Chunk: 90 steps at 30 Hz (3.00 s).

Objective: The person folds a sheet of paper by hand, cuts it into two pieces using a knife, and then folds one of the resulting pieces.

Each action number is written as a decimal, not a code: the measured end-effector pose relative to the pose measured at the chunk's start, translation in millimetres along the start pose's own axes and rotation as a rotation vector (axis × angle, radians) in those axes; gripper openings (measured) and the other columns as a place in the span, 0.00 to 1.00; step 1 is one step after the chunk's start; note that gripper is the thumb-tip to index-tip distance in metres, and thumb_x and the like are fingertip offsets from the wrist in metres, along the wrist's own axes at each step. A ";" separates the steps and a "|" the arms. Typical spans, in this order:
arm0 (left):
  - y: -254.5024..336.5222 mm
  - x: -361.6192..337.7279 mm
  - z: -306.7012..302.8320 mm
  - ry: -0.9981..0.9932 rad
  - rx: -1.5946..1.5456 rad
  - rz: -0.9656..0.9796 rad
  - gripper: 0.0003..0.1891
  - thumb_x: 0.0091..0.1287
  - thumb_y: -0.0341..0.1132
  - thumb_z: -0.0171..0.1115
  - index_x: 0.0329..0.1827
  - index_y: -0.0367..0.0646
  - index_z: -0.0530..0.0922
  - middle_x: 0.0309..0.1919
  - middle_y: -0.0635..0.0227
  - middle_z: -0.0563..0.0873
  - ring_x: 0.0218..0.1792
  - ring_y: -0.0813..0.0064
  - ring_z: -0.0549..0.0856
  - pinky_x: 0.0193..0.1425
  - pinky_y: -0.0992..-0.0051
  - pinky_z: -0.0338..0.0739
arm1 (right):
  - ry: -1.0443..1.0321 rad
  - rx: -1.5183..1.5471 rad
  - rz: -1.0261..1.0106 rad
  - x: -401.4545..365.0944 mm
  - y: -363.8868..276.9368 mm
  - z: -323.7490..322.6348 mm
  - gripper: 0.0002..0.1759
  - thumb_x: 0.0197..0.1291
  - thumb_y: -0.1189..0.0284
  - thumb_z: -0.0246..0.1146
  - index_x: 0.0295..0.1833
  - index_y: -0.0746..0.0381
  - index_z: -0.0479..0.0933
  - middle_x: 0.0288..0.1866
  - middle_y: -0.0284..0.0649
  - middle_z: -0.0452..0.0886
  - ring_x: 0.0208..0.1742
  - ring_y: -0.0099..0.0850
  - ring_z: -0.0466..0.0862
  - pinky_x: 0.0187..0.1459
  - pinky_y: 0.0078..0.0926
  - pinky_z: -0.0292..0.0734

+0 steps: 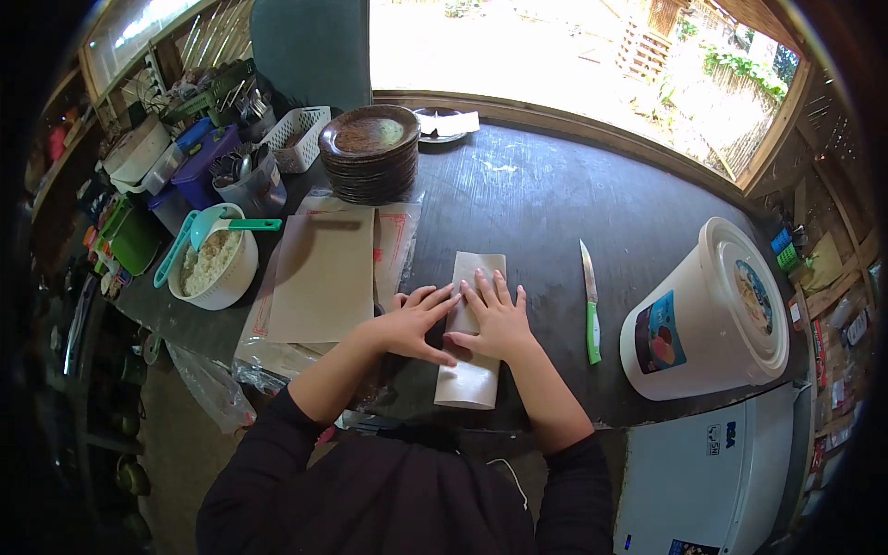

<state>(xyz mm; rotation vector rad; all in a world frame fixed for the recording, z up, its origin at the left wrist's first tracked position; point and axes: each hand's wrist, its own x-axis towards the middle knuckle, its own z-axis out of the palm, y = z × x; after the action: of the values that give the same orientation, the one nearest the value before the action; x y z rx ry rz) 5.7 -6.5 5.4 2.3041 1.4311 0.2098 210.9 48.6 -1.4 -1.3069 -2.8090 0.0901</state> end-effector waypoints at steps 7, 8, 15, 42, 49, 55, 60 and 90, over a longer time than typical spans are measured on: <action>3.4 1.0 2.8 -0.058 0.121 -0.027 0.68 0.37 0.78 0.64 0.78 0.44 0.49 0.78 0.63 0.49 0.76 0.51 0.47 0.69 0.53 0.47 | 0.004 0.013 -0.001 -0.2 -0.6 0.7 0.54 0.48 0.31 0.56 0.76 0.47 0.53 0.80 0.42 0.47 0.79 0.47 0.45 0.69 0.67 0.42; 3.7 1.2 2.2 -0.058 0.121 -0.027 0.68 0.37 0.78 0.64 0.78 0.44 0.49 0.78 0.63 0.49 0.76 0.51 0.47 0.69 0.53 0.47 | 0.000 0.012 -0.002 -0.3 -0.7 0.3 0.53 0.49 0.31 0.56 0.76 0.47 0.53 0.80 0.42 0.47 0.79 0.47 0.45 0.69 0.67 0.42; 4.8 1.5 -0.9 -0.086 0.109 -0.033 0.68 0.37 0.76 0.66 0.78 0.44 0.48 0.78 0.63 0.49 0.76 0.51 0.47 0.70 0.52 0.47 | -0.012 0.011 -0.005 -0.8 -2.0 -2.8 0.53 0.50 0.32 0.56 0.77 0.48 0.53 0.80 0.43 0.47 0.79 0.48 0.45 0.69 0.67 0.42; 16.2 8.2 -12.2 -0.170 0.208 -0.105 0.70 0.31 0.73 0.71 0.78 0.47 0.49 0.78 0.72 0.49 0.75 0.54 0.50 0.66 0.52 0.56 | -0.034 0.213 -0.052 -89.1 -48.7 -12.5 0.40 0.61 0.47 0.57 0.71 0.61 0.61 0.78 0.46 0.51 0.79 0.40 0.50 0.68 0.68 0.42; 13.7 9.2 -10.3 -0.160 0.186 -0.106 0.71 0.30 0.72 0.72 0.78 0.48 0.49 0.78 0.71 0.49 0.76 0.56 0.51 0.66 0.47 0.56 | -0.032 0.127 -0.012 -89.5 -50.2 6.5 0.44 0.61 0.41 0.51 0.73 0.59 0.58 0.79 0.43 0.50 0.80 0.39 0.48 0.67 0.71 0.38; 11.7 9.4 -7.3 -0.136 0.181 -0.097 0.71 0.28 0.72 0.72 0.78 0.48 0.49 0.78 0.71 0.49 0.76 0.56 0.51 0.65 0.48 0.56 | -0.080 0.119 0.000 -93.4 -56.0 -16.0 0.50 0.55 0.37 0.55 0.74 0.58 0.56 0.79 0.43 0.49 0.80 0.40 0.45 0.69 0.68 0.36; 10.8 8.9 -7.1 -0.141 0.172 -0.100 0.72 0.28 0.72 0.72 0.78 0.48 0.49 0.78 0.72 0.49 0.76 0.56 0.51 0.65 0.48 0.56 | -0.095 0.329 -0.120 -113.6 -35.3 -34.4 0.42 0.50 0.52 0.66 0.72 0.50 0.62 0.78 0.40 0.52 0.79 0.39 0.50 0.70 0.64 0.42; 17.4 8.9 -14.3 -0.193 0.204 -0.121 0.70 0.31 0.73 0.71 0.78 0.49 0.47 0.79 0.72 0.47 0.76 0.54 0.49 0.67 0.51 0.55 | 0.269 0.214 -0.309 -136.9 -28.6 -2.5 0.20 0.42 0.75 0.67 0.45 0.48 0.82 0.55 0.23 0.81 0.65 0.29 0.74 0.69 0.46 0.54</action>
<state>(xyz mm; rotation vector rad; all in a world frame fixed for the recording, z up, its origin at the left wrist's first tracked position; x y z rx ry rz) 19.2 -1.5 24.8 2.3100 1.5461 -0.1977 277.4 -74.5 1.2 -0.7683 -2.6433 0.1820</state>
